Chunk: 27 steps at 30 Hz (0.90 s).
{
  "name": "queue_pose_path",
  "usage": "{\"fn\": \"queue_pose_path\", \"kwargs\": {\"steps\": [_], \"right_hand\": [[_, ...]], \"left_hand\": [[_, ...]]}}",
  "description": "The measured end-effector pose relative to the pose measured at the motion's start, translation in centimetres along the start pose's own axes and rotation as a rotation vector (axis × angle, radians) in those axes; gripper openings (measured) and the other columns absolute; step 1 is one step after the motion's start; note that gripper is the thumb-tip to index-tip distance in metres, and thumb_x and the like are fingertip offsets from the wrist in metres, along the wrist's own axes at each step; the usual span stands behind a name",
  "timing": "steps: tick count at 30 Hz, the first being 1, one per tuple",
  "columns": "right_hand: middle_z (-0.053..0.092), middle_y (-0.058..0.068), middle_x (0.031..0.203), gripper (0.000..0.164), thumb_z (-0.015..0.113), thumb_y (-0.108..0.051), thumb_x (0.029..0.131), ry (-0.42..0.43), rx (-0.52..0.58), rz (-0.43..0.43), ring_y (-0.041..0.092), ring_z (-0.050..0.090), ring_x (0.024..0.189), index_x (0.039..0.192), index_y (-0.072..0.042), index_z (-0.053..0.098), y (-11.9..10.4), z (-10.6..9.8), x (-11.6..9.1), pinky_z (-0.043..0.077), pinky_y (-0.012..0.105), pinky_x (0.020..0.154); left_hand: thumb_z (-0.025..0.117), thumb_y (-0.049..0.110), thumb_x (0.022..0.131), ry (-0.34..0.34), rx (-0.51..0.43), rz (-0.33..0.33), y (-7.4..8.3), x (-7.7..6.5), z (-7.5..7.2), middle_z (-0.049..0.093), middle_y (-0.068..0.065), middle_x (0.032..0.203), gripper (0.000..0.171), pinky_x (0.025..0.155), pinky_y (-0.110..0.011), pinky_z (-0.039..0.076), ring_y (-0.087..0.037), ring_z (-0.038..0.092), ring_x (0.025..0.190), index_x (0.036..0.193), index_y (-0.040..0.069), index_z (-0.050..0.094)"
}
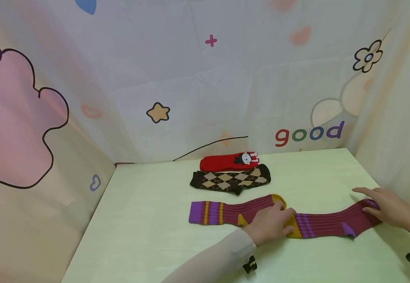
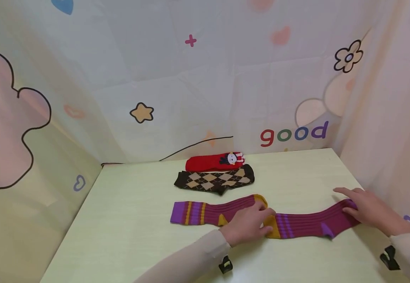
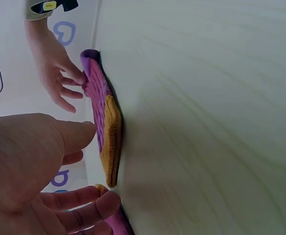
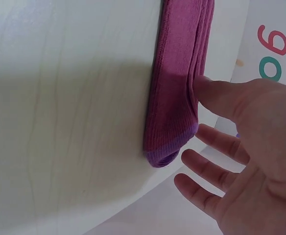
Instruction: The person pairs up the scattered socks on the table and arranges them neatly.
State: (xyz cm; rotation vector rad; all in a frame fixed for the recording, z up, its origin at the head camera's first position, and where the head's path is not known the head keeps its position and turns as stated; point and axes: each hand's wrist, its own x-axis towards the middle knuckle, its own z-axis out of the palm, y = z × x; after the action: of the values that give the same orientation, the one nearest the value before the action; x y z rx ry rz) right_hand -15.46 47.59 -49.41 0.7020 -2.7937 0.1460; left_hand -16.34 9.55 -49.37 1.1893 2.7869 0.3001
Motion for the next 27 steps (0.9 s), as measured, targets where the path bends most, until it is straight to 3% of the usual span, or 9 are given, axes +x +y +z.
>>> {"fn": "queue_pose_path", "kwargs": {"steps": [8,13,27], "right_hand": [[0.066,0.007,0.085,0.054,0.09,-0.004,0.071,-0.047,-0.009,0.04,0.022,0.061,0.074,0.116,0.002,0.06,0.3,0.3,-0.7,0.052,0.04,0.063],[0.067,0.012,0.088,0.052,0.089,-0.004,0.074,-0.089,0.006,0.09,0.027,0.063,0.077,0.117,0.004,0.06,0.3,0.3,-1.0,0.054,0.045,0.065],[0.069,0.015,0.09,0.054,0.09,0.001,0.066,-0.009,0.006,0.055,0.032,0.065,0.078,0.112,0.001,0.061,0.6,0.8,-1.4,0.054,0.046,0.064]], "left_hand": [[0.065,0.051,0.098,-0.018,0.054,-0.005,0.5,0.4,0.5,0.057,0.007,0.122,0.043,0.061,-0.022,0.044,-0.004,0.055,0.083,0.138,0.036,0.059],[0.066,0.052,0.096,-0.027,0.066,-0.006,0.8,0.4,0.7,0.057,0.008,0.117,0.043,0.058,-0.021,0.042,-0.003,0.052,0.079,0.137,0.037,0.06],[0.069,0.051,0.095,-0.035,0.093,-0.011,1.2,0.7,1.0,0.055,0.009,0.105,0.038,0.054,-0.024,0.04,-0.005,0.049,0.074,0.13,0.038,0.063]]}}
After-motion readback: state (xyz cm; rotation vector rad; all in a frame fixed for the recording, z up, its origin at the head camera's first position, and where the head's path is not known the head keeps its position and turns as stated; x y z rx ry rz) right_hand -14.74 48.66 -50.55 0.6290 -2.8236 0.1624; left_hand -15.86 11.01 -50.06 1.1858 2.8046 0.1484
